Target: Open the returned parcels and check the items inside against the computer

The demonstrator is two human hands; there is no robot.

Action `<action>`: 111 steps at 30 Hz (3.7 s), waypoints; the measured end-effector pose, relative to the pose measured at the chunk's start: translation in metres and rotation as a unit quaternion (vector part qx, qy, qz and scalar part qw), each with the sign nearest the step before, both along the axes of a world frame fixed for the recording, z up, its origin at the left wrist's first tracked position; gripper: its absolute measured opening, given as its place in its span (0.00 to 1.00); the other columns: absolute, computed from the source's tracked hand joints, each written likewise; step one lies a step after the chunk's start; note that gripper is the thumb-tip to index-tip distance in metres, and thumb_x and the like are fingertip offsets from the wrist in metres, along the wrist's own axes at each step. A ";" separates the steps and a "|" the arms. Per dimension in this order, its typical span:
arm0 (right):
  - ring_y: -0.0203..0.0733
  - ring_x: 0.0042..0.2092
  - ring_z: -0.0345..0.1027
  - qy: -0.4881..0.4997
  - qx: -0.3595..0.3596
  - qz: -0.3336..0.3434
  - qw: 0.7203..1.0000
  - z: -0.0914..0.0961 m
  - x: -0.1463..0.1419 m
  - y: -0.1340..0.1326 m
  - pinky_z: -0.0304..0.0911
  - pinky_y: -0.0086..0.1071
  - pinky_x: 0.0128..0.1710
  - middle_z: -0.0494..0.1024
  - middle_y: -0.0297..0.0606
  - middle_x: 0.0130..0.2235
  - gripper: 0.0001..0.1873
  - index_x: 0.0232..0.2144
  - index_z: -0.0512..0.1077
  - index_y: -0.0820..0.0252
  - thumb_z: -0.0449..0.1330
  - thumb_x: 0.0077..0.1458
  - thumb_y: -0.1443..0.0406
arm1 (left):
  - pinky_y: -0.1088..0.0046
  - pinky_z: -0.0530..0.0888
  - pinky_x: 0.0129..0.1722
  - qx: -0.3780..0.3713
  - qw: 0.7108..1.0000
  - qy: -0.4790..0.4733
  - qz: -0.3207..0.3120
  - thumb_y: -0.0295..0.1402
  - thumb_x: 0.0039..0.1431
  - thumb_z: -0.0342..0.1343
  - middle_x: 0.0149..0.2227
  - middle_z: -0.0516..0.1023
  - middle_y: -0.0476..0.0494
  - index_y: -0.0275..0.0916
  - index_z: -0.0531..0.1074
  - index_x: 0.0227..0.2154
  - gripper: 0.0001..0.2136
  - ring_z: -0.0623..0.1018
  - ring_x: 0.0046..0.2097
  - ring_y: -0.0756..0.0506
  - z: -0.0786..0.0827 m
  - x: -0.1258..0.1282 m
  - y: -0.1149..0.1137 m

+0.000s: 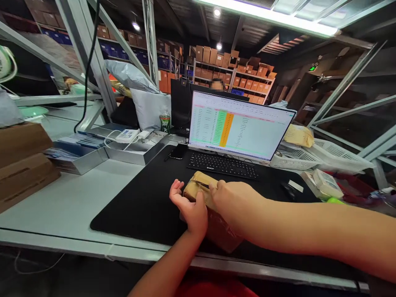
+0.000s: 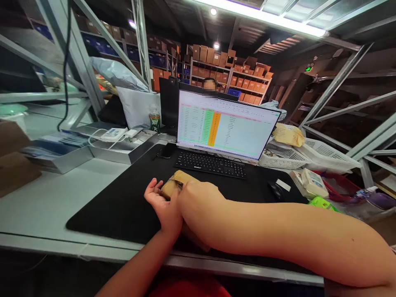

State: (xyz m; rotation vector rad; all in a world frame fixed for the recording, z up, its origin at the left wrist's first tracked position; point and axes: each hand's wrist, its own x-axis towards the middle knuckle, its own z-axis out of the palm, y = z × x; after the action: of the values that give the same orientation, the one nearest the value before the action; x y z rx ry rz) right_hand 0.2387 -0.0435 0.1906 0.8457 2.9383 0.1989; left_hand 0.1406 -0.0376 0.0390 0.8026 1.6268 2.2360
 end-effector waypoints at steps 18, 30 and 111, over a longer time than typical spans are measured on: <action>0.44 0.18 0.69 -0.177 0.132 -0.202 0.954 -0.067 0.200 -0.086 0.55 0.33 0.13 0.76 0.40 0.25 0.40 0.60 0.77 0.64 0.60 0.42 0.82 | 0.33 0.41 0.73 -0.147 0.669 0.580 -0.441 0.24 0.57 0.46 0.71 0.66 0.49 0.54 0.72 0.63 0.32 0.56 0.76 0.35 0.075 -0.080 0.034; 0.50 0.51 0.78 0.219 0.126 -0.194 0.948 -0.128 0.203 0.025 0.74 0.40 0.49 0.81 0.51 0.53 0.18 0.55 0.76 0.62 0.61 0.65 0.72 | 0.64 0.76 0.50 -0.157 0.555 0.691 -0.436 0.49 0.73 0.42 0.47 0.83 0.41 0.44 0.80 0.48 0.23 0.82 0.48 0.40 0.105 -0.065 0.075; 0.37 0.22 0.45 0.547 0.252 0.124 0.789 -0.099 0.064 0.079 0.43 0.37 0.27 0.51 0.29 0.20 0.25 0.20 0.51 0.54 0.38 0.72 0.60 | 0.59 0.82 0.54 0.159 0.742 0.624 -0.190 0.71 0.52 0.56 0.48 0.86 0.38 0.44 0.73 0.53 0.38 0.87 0.46 0.37 -0.005 -0.111 -0.009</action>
State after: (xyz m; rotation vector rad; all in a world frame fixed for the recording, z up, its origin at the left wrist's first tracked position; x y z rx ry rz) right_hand 0.3026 0.0357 0.0911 0.7621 4.2195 0.7770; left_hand 0.0295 -0.0464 0.0344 2.8282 1.1223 1.6121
